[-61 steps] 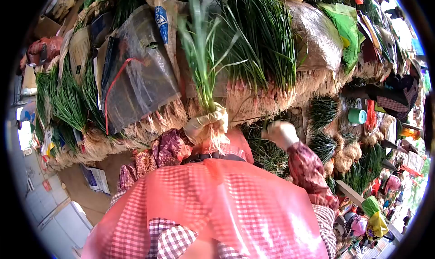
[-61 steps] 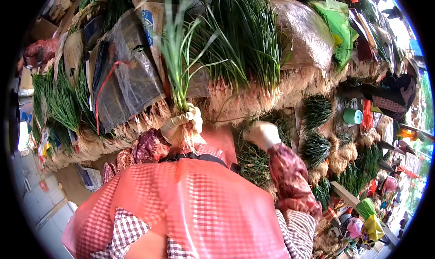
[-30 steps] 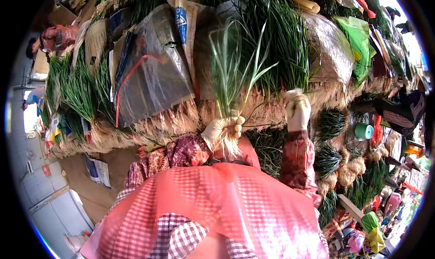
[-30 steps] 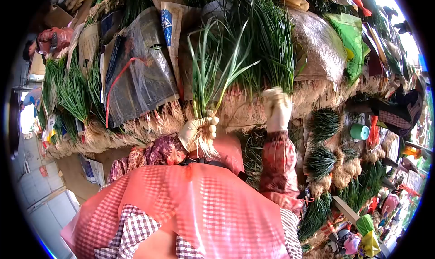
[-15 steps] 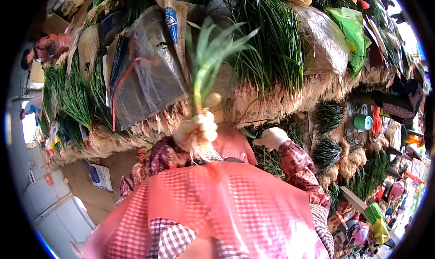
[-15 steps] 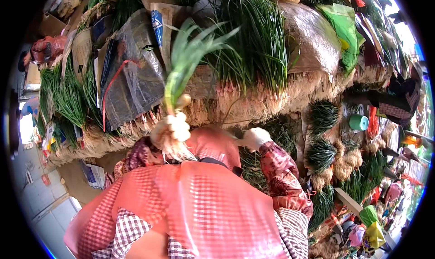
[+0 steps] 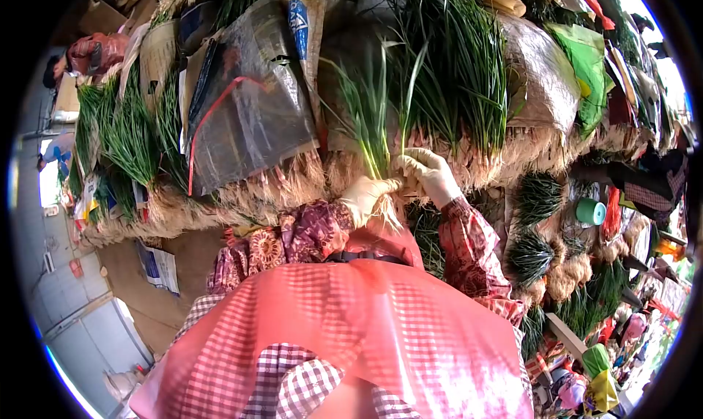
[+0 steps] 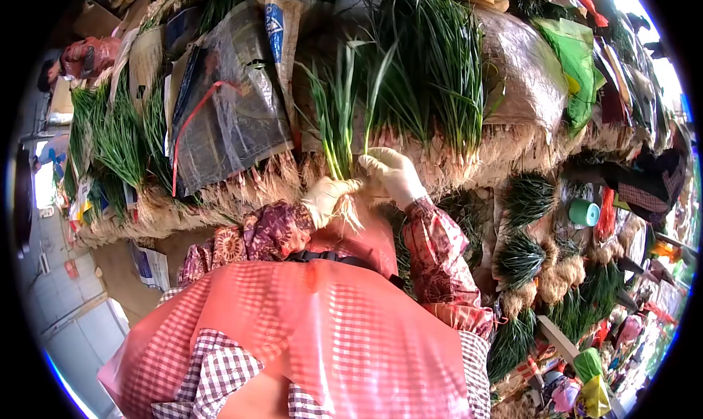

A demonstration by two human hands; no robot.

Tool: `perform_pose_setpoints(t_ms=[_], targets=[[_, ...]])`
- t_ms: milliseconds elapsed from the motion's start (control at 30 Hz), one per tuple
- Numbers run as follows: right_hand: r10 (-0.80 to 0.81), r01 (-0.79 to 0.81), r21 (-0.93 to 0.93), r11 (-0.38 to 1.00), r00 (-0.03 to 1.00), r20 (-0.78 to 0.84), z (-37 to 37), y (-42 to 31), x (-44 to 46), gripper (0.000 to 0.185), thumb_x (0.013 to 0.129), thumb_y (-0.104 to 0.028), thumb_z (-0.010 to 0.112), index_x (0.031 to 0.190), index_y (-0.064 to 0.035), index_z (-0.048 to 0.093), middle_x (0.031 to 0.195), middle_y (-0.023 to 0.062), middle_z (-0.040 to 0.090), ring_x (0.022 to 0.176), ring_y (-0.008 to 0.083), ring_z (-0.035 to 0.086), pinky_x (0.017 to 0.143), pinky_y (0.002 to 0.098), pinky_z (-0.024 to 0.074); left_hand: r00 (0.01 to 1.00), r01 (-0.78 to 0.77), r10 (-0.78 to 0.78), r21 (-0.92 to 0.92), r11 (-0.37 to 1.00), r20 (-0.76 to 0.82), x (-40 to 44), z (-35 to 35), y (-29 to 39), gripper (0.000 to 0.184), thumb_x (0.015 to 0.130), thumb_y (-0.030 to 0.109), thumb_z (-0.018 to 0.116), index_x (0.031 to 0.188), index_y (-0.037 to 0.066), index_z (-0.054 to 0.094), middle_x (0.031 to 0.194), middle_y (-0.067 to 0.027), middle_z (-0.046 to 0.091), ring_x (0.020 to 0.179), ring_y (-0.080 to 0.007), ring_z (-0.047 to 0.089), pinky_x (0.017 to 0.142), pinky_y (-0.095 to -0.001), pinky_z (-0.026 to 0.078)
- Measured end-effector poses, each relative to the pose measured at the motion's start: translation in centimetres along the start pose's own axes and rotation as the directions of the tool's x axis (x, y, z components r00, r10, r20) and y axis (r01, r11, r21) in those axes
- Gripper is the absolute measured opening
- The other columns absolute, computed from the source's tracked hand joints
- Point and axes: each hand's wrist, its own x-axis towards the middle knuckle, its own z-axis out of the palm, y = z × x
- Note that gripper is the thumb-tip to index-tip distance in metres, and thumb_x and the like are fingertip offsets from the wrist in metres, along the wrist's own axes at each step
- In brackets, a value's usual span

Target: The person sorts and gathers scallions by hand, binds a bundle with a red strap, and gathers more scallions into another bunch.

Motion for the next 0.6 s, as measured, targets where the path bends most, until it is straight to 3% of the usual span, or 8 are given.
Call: perform_pose_setpoints(t_ms=[67,200,233,300,367,433,500,600], targets=[[0.028,-0.038,0.127,0.991,0.996,0.083,0.1,-0.4,-0.6,0.039,0.09,-0.016,0.061,0.126,-0.0035,0.051,0.104,0.008,0.065,0.084,0.0119,0.064,0.075,0.0253,0.0547,0.996,-0.089,0.088,-0.042,0.995,-0.019,0.8,-0.6,-0.5,0.007,0.085,0.01,0.065,0.089,0.004,0.066,0.078,-0.0056,0.067,0.059,-0.0147,0.063,0.05,-0.027,0.05],[0.046,-0.039,-0.036,0.999,0.975,0.219,-1.0,0.7,1.1,0.036,0.093,-0.015,0.056,0.128,-0.0074,0.052,0.102,0.0063,0.065,0.08,0.0103,0.063,0.072,0.0227,0.0549,0.998,-0.007,0.019,-0.201,0.98,0.057,1.2,-1.9,-0.4,0.014,0.086,0.006,0.062,0.099,0.007,0.061,0.089,-0.0085,0.067,0.075,-0.0193,0.067,0.061,-0.0302,0.054],[0.004,0.062,-0.437,0.898,0.989,0.148,-0.6,1.6,2.3,0.028,0.092,-0.014,0.055,0.119,-0.0062,0.059,0.095,0.0058,0.066,0.072,0.0099,0.063,0.066,0.0205,0.0539,0.996,0.038,-0.016,-0.267,0.963,0.083,1.0,-2.0,-0.1,0.016,0.086,0.006,0.061,0.101,0.008,0.06,0.091,-0.0091,0.067,0.078,-0.0201,0.067,0.064,-0.031,0.055],[-0.458,0.401,-0.627,0.667,0.885,0.079,-0.4,2.1,2.9,0.02,0.092,-0.015,0.055,0.107,-0.0064,0.064,0.089,0.0065,0.066,0.065,0.0101,0.063,0.058,0.0201,0.0524,0.99,0.062,-0.028,-0.252,0.966,0.135,0.3,-2.8,0.1,0.016,0.087,0.006,0.059,0.103,0.003,0.057,0.095,-0.0108,0.066,0.081,-0.0204,0.066,0.069,-0.0314,0.054],[-0.415,0.348,-0.28,0.894,0.879,-0.233,-1.0,2.1,2.8,0.018,0.093,-0.012,0.051,0.104,-0.0083,0.065,0.089,0.0089,0.067,0.06,0.0107,0.063,0.052,0.0229,0.0527,0.941,0.161,-0.031,-0.368,0.916,0.336,0.1,-3.9,-0.2,0.018,0.087,0.007,0.057,0.103,-0.001,0.056,0.096,-0.0118,0.066,0.079,-0.0199,0.066,0.068,-0.031,0.055],[-0.357,0.356,-0.219,0.909,0.934,0.037,-0.7,2.4,1.5,0.023,0.093,-0.009,0.05,0.113,-0.0078,0.061,0.092,0.0087,0.065,0.067,0.0109,0.064,0.059,0.0235,0.0534,0.957,0.127,-0.007,-0.399,0.908,0.289,-0.5,-4.1,-0.2,0.02,0.086,0.007,0.057,0.103,-0.004,0.057,0.092,-0.0111,0.065,0.078,-0.0196,0.064,0.066,-0.0286,0.054],[-0.106,0.106,0.019,0.994,0.94,0.323,0.7,2.3,0.0,0.04,0.092,-0.005,0.049,0.132,-0.0058,0.045,0.102,0.0054,0.063,0.086,0.0134,0.062,0.071,0.0261,0.0528,0.981,0.132,-0.054,-0.431,0.893,0.188,-1.1,-3.5,0.1,0.02,0.087,0.007,0.055,0.104,-0.004,0.057,0.091,-0.0125,0.066,0.073,-0.0188,0.065,0.064,-0.0296,0.055],[-0.07,-0.003,0.215,0.977,0.941,0.33,1.4,3.2,-0.5,0.037,0.087,-0.002,0.052,0.124,-0.0088,0.053,0.098,0.0065,0.065,0.083,0.0155,0.063,0.073,0.0276,0.0524,0.985,0.068,-0.002,-0.369,0.927,0.175,-0.8,-3.7,-0.1,0.018,0.088,0.006,0.053,0.104,-0.003,0.056,0.093,-0.0134,0.065,0.073,-0.0185,0.064,0.064,-0.0286,0.054]])
